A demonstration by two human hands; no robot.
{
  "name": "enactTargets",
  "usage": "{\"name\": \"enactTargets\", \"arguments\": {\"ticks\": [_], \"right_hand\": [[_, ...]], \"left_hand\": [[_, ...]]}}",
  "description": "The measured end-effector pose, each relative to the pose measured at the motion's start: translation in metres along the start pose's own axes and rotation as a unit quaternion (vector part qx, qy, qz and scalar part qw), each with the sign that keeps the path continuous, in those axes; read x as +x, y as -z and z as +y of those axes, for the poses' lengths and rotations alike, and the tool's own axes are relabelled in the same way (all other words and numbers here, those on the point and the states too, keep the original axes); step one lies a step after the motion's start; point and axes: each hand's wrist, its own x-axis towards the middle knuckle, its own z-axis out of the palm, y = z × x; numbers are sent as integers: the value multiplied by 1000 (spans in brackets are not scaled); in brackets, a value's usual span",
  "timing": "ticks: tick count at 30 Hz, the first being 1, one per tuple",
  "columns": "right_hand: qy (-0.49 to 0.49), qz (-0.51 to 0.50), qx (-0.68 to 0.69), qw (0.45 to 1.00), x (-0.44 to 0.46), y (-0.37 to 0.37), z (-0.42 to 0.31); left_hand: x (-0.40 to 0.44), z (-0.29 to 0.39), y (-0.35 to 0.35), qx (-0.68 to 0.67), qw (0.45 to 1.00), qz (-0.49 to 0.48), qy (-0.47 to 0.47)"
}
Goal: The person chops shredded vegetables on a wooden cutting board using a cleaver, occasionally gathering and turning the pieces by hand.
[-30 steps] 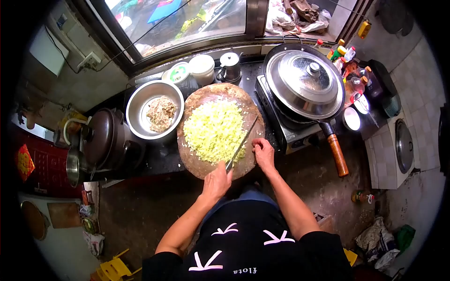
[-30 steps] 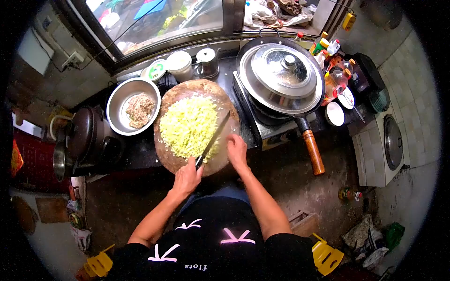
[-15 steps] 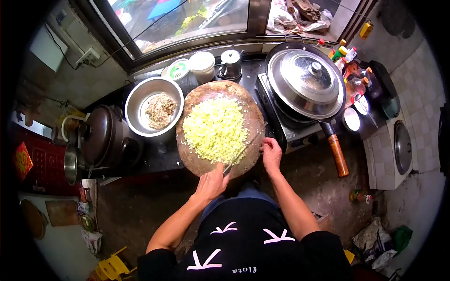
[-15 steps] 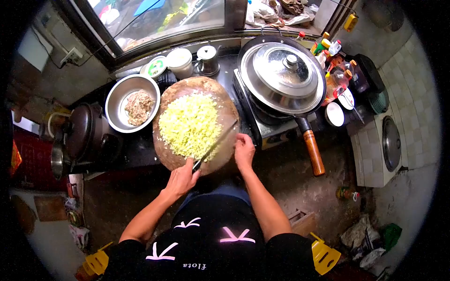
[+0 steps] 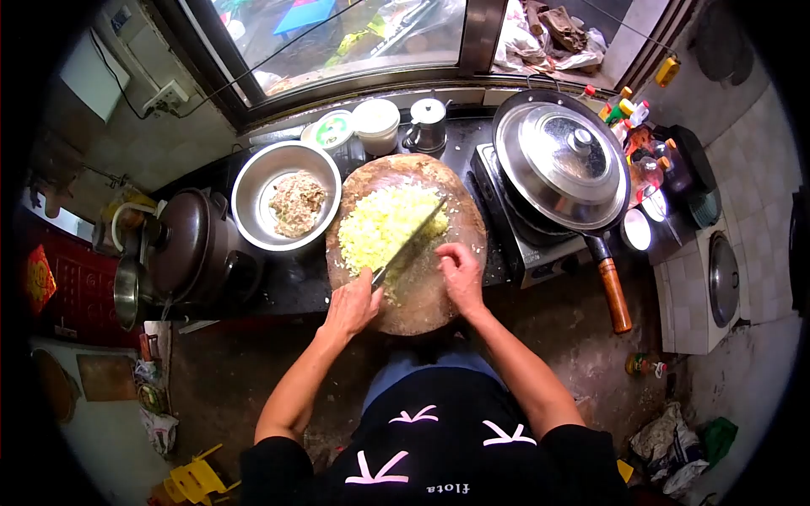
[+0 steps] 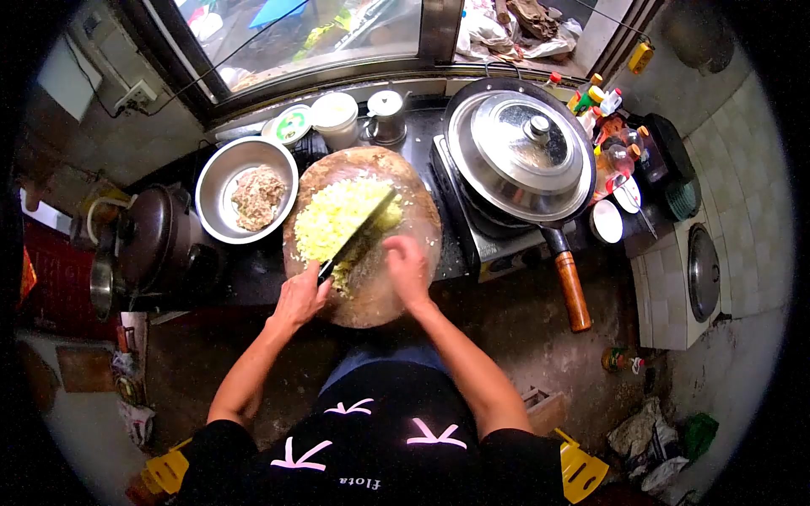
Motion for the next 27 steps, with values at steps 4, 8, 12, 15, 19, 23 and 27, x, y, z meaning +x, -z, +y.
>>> {"name": "enactTargets", "arguments": {"ticks": [4, 8, 12, 15, 19, 23, 27], "right_hand": [[64, -110, -48, 991, -17, -23, -5], [-33, -168, -34, 985, -38, -36, -10], [-100, -168, 13, 981, -43, -40, -16], [-156, -192, 65, 967, -43, -46, -3], [-180, -184, 115, 960, -47, -39, 3], [-161, -163, 90, 969, -43, -18, 26], [-178, -134, 110, 969, -39, -3, 17]], "left_hand": [[-6, 22, 4, -65, 991, 88, 79], [2, 3, -25, -18, 995, 19, 92], [-7, 32, 1, -99, 986, 80, 106], [-1, 21, -28, -66, 992, 15, 104], [-9, 27, -2, -110, 986, 15, 127], [-34, 14, -5, -191, 961, 97, 175], [-56, -16, -19, -108, 946, 147, 268]]}}
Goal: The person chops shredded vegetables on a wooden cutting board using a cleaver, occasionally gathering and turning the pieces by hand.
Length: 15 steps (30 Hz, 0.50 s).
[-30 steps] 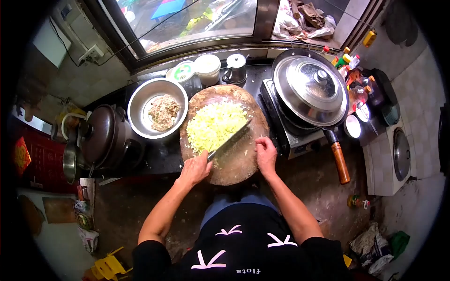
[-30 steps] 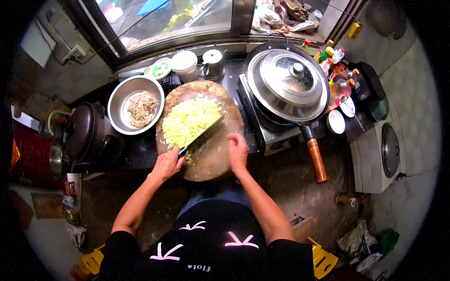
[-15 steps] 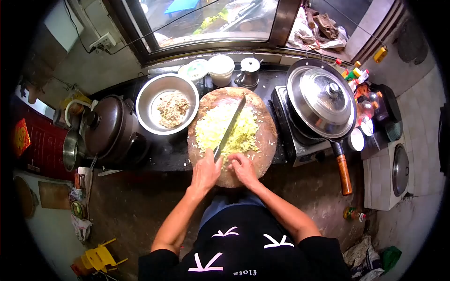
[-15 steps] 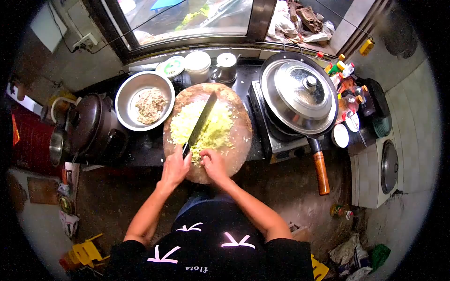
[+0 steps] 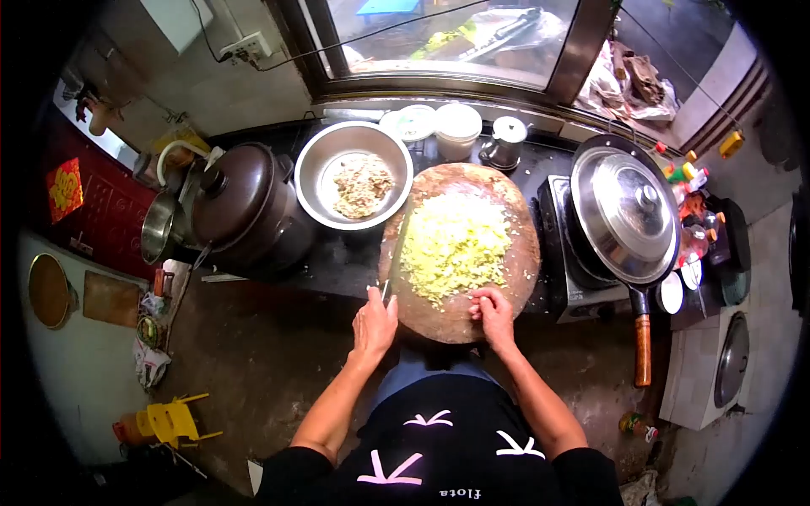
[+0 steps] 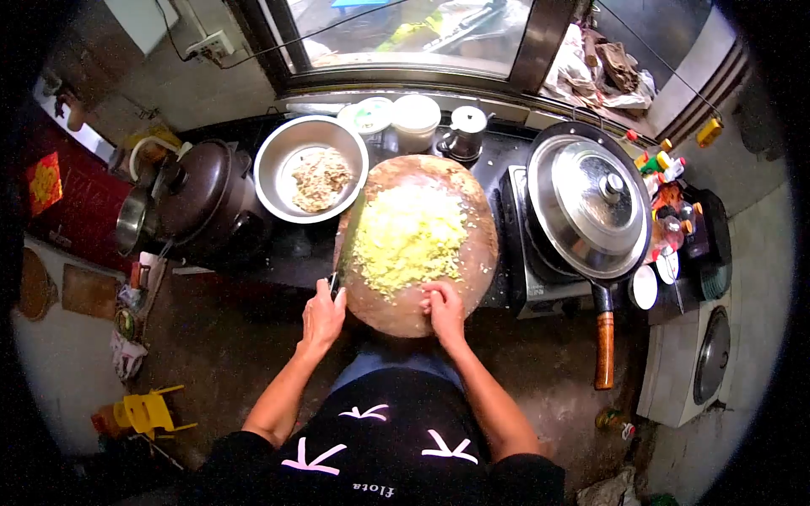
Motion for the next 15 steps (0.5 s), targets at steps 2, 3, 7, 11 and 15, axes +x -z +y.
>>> {"name": "enactTargets", "arguments": {"ticks": [2, 3, 7, 11, 15], "right_hand": [[8, 1, -10, 1000, -2, 3, 0], [3, -6, -10, 1000, -3, 3, 1], [-9, -36, 3, 999, -4, -2, 7], [-10, -69, 0, 998, -6, -14, 4], [-1, -94, 8, 996, -5, -24, -5]], "left_hand": [[-3, -7, 6, 49, 999, 3, 13], [-4, -12, 4, 59, 998, 7, 15], [-6, 0, -10, 63, 997, -11, 47], [0, 31, -32, -57, 993, -55, 85], [-2, 63, -27, -58, 995, -64, 43]]}}
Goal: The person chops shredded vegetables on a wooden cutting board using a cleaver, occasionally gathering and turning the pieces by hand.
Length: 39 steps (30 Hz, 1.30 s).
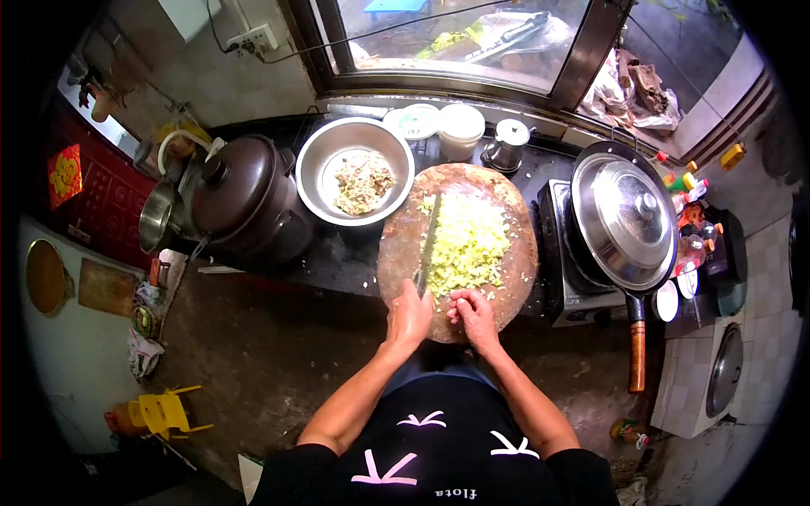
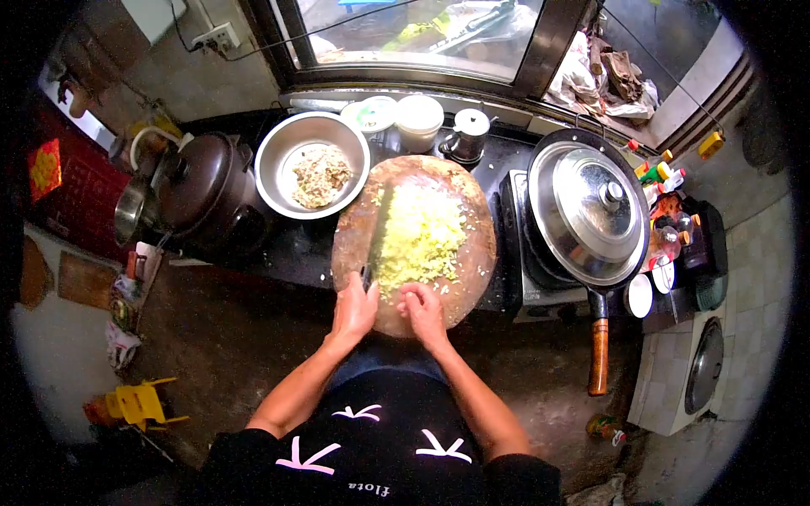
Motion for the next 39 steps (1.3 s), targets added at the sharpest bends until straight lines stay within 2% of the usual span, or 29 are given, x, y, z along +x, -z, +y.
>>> {"name": "enactTargets", "arguments": {"ticks": [1, 3, 5, 8, 9, 11, 12, 13, 16, 17, 19, 20, 23, 24, 25, 27, 30, 31, 33, 37, 39], "right_hand": [[3, -5, 2, 1000, 0, -4, -6], [-36, -24, 44, 998, -3, -4, -8], [-51, -34, 84, 995, 5, 7, 15], [3, -12, 23, 1000, 5, 2, 0], [14, -8, -9, 1000, 3, 0, -12], [4, 9, 11, 1000, 5, 10, -6], [-45, 32, 51, 997, -1, 6, -21], [-93, 54, 88, 990, -10, 2, -39], [-92, 23, -61, 994, -21, 13, -62], [-2, 57, -155, 986, -24, 12, -71], [176, 120, -331, 919, -30, 11, -87], [208, 118, -354, 904, -31, 14, -89], [197, 130, -353, 905, -19, 15, -69], [120, 103, -433, 887, -7, 24, -49], [146, 71, -476, 864, 0, 27, -46], [91, 68, -437, 892, -4, 26, -61], [157, 95, -396, 900, -24, 12, -73], [119, 98, -382, 911, -25, 9, -66], [103, 52, -475, 872, -8, 12, -48], [93, 65, -427, 897, -14, -1, -73], [129, 83, -412, 898, -16, -10, -65]], "left_hand": [[-2, 7, -1, 12, 1000, -10, -8], [-6, 4, -20, 33, 996, -14, -87], [-10, 6, -38, 30, 995, -25, -90], [-16, -5, -57, -83, 984, -60, -149], [-16, -2, -49, -104, 977, -68, -173], [-12, -2, -20, -146, 960, -83, -222], [-6, -12, -19, -181, 966, -6, -187], [4, -20, -10, -157, 974, 21, -162], [44, -66, -27, -111, 955, 162, -223], [53, -78, -35, -99, 947, 202, -228], [64, -92, -44, -101, 948, 209, -217], [66, -97, -50, -102, 949, 210, -212], [65, -96, -53, -104, 942, 234, -216], [64, -96, -54, -126, 941, 235, -208], [63, -96, -55, -147, 940, 234, -200], [70, -96, -51, -197, 930, 238, -197], [68, -97, -54, -299, 907, 235, -182], [70, -93, -54, -318, 901, 238, -174], [69, -90, -53, -351, 891, 242, -158], [67, -94, -53, -276, 911, 242, -188], [72, -96, -58, -281, 910, 243, -183]]}}
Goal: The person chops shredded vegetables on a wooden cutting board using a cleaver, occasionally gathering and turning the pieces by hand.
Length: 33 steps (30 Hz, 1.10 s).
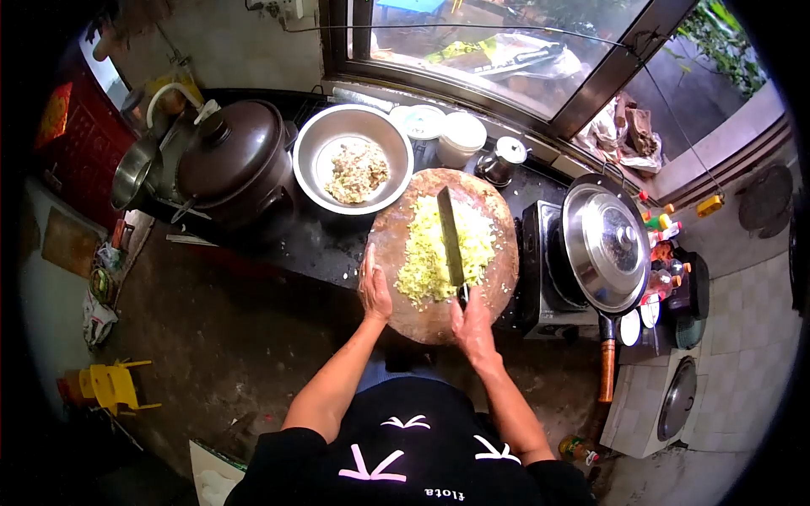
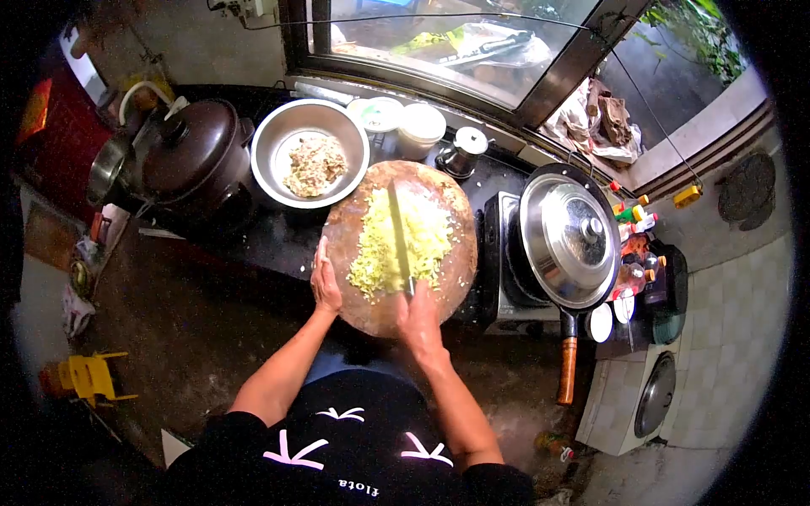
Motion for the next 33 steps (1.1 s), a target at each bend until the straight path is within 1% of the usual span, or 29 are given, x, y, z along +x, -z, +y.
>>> {"name": "enactTargets", "arguments": {"ticks": [1, 2, 5, 7, 9, 11, 12, 14, 16, 17, 18, 20, 21, 24, 25, 27, 28, 29, 30, 32, 33], "right_hand": [[6, -10, 2, 1000, 1, -7, -4], [-24, -68, -66, 995, 7, -15, 12], [-15, -62, -16, 998, 15, -9, 4], [-12, -47, 13, 999, 0, 6, -19], [12, -64, -21, 998, -11, -1, 1], [25, -95, -59, 993, -12, -9, 22], [18, -88, -54, 995, -9, -9, 29], [7, -104, -41, 994, -15, 7, 2], [14, -91, -5, 996, -32, 8, -6], [-26, -130, -31, 991, -38, 11, -13], [-33, -167, -62, 984, -38, 3, 4], [-18, -154, -79, 985, -33, 3, 20], [10, -113, -82, 990, -32, 7, 20], [-2, -79, -55, 995, -32, 31, -1], [-7, -51, -49, 997, -30, 34, -6], [-4, -36, -80, 996, -22, 15, 35], [-2, -27, -94, 995, -17, 11, 42], [-20, -46, -80, 996, -13, 16, 48], [-40, -72, -74, 994, -10, 31, 29], [-69, -48, -54, 995, -15, 46, 6], [-75, -32, -51, 995, -15, 45, 9]], "left_hand": [[1, 1, -1, 6, 1000, 2, 5], [0, 3, 0, 13, 1000, 2, 9], [1, 6, 1, -38, 999, 9, 22], [-1, -1, 1, -61, 998, 21, 24], [-1, -3, -3, -79, 996, 29, 24], [-3, 4, -3, -71, 997, 26, 30], [0, 6, -3, -67, 997, 26, 29], [-2, 8, 1, -60, 998, 23, 18], [-3, 15, 2, -59, 998, 13, 7], [-4, 22, 2, -46, 999, 8, 10], [-7, 19, 0, -43, 999, 7, 10], [-4, 12, -5, -36, 999, 8, -1], [-4, 13, -6, -57, 998, 15, -6], [-14, 10, -19, -53, 998, -1, 15], [-17, 11, -26, -65, 998, -12, 19], [-21, 13, -37, -59, 998, -24, 11], [-22, 14, -39, -51, 998, -29, 6], [-22, 14, -38, -42, 999, -30, 0], [-20, 13, -35, -38, 999, -29, -6], [-20, 13, -26, -18, 999, -28, -16], [-19, 12, -24, -8, 999, -25, -21]]}}
